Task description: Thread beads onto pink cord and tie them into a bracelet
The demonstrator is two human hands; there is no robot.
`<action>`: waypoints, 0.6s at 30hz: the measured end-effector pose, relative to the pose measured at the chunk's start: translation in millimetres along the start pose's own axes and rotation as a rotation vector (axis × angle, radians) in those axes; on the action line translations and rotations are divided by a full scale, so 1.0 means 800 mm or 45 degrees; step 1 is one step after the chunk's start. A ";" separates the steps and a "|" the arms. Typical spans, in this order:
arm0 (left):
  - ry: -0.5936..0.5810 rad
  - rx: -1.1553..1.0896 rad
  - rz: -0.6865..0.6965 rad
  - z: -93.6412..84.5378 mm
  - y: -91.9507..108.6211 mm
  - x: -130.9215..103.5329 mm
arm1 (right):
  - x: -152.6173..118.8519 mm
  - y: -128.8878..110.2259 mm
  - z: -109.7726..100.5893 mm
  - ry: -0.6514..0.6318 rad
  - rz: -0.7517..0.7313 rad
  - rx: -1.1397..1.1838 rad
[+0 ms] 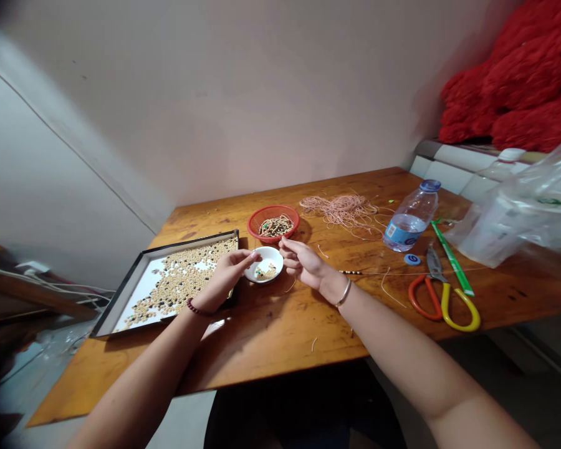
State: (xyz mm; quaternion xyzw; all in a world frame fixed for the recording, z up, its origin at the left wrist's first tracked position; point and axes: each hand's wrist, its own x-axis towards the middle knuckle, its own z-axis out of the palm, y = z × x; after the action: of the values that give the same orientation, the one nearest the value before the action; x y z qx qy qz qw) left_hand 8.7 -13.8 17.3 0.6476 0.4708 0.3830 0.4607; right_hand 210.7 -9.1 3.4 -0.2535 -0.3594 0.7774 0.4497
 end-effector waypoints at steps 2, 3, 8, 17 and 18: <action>-0.035 0.000 -0.002 0.003 -0.001 -0.001 | -0.001 0.001 0.002 -0.013 -0.061 -0.005; -0.050 0.003 -0.001 0.005 -0.002 -0.002 | -0.001 0.003 0.003 -0.023 -0.085 -0.009; -0.092 0.096 0.021 0.009 -0.005 -0.003 | -0.003 0.007 0.011 -0.019 -0.096 -0.033; -0.078 0.336 0.158 0.014 -0.001 -0.007 | -0.008 0.005 0.015 -0.089 -0.018 -0.125; -0.077 0.341 0.163 0.014 0.000 -0.007 | -0.008 0.005 0.016 -0.055 -0.048 -0.165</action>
State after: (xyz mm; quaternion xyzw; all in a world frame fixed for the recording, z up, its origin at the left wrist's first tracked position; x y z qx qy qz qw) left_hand 17.5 -22.0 13.4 0.7433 0.4611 0.3257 0.3589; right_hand 202.6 -20.3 8.1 -0.2584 -0.4232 0.7492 0.4391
